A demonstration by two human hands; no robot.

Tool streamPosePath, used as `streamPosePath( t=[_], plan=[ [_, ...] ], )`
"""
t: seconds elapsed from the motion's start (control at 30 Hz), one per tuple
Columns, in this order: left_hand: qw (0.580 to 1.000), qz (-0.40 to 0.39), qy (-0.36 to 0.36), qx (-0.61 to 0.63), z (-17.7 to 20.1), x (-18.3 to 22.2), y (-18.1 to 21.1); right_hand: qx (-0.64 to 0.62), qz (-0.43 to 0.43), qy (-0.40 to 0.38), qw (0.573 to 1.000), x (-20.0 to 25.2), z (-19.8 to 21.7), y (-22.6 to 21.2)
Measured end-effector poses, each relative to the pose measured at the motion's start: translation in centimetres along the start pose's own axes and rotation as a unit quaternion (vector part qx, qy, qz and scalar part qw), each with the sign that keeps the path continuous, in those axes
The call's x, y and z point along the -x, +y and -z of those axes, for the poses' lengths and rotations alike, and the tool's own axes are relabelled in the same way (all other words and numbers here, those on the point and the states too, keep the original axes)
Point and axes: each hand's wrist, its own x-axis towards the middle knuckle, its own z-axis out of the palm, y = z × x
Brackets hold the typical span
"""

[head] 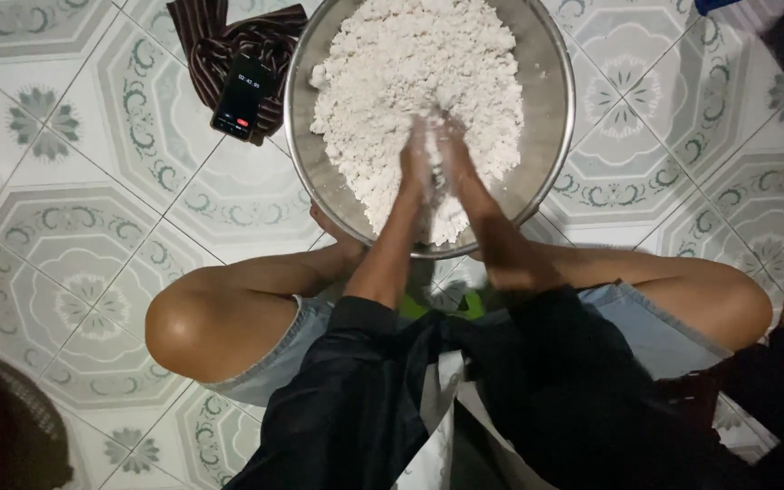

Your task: Mixing and kneading a large quantity of dough in a metal bowl by hand while sitting on the floor.

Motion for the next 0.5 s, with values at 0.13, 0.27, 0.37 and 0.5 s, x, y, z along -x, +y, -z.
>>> streamPosePath(
  t=[0.13, 0.27, 0.37, 0.5],
  plan=[
    [0.99, -0.132, -0.048, 0.002, 1.9, -0.2, -0.4, -0.039, 0.012, -0.046, 0.998, 6.5, -1.8, -5.4],
    [0.998, -0.002, -0.054, 0.01, 0.4, 3.0, 3.0, 0.09, 0.091, -0.07, 0.989, 5.1, -1.5, -6.0],
    [0.999, 0.04, 0.014, -0.007, 1.5, -0.9, 2.7, 0.09, 0.158, -0.056, 0.982, 3.0, -1.3, 1.4],
    [0.998, -0.001, -0.059, 0.018, 1.9, 1.8, 2.6, 0.092, 0.248, -0.075, 0.961, -3.0, -2.2, 5.8]
  ],
)
